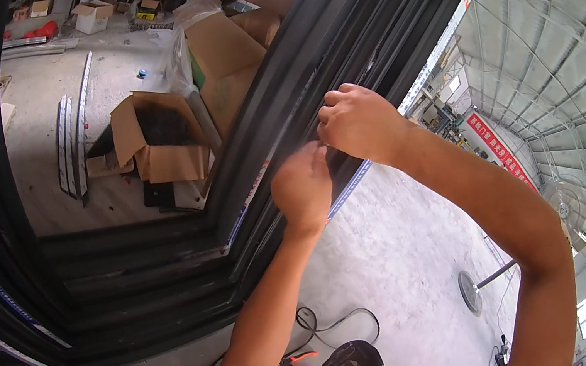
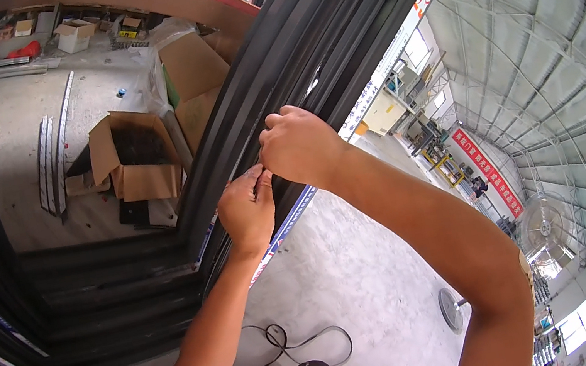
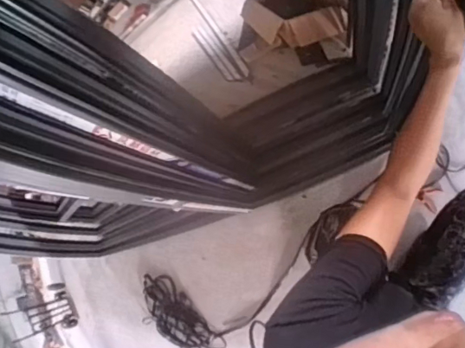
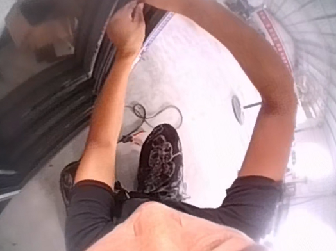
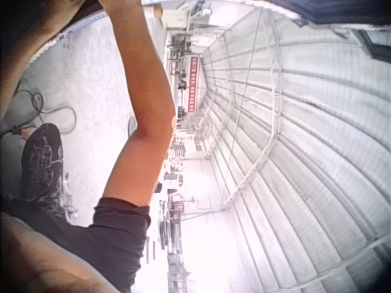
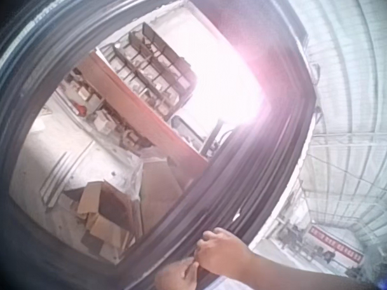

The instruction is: The person fits a rubber seal into the channel of a metal window frame by hand and cuts the seal using a pair of pliers.

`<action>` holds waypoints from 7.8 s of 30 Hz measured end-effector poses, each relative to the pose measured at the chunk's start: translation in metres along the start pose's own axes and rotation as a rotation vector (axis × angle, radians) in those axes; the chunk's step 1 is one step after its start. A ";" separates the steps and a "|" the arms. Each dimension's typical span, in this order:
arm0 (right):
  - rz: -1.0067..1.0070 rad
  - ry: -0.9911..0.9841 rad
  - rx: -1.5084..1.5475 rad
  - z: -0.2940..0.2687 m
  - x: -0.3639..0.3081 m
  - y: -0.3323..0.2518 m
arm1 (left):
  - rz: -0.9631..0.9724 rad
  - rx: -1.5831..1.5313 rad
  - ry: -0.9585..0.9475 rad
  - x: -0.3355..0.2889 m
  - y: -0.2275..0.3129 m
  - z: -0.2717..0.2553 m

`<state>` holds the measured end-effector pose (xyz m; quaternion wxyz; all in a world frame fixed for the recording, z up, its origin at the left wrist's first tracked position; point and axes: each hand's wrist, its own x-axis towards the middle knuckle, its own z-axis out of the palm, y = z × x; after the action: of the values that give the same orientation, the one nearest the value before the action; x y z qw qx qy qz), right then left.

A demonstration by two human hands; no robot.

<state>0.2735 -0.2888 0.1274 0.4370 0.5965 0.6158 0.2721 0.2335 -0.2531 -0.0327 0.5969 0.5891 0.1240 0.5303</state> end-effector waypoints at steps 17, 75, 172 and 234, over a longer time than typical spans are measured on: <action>-0.040 0.107 -0.066 -0.014 -0.001 0.032 | -0.063 -0.035 -0.011 0.002 0.002 -0.004; -0.047 0.122 0.106 0.013 0.005 -0.016 | -0.063 -0.059 0.237 -0.064 -0.052 -0.004; 0.054 0.205 0.325 0.119 0.052 -0.256 | -0.766 0.018 -0.348 -0.251 -0.332 -0.154; -0.028 0.211 0.740 0.138 0.025 -0.351 | -0.651 0.693 -0.242 -0.324 -0.365 -0.150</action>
<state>0.2203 -0.3391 -0.2438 0.1302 0.6740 0.7222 0.0853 0.1639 -0.3261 -0.5332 0.5107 0.7411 0.4007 0.1712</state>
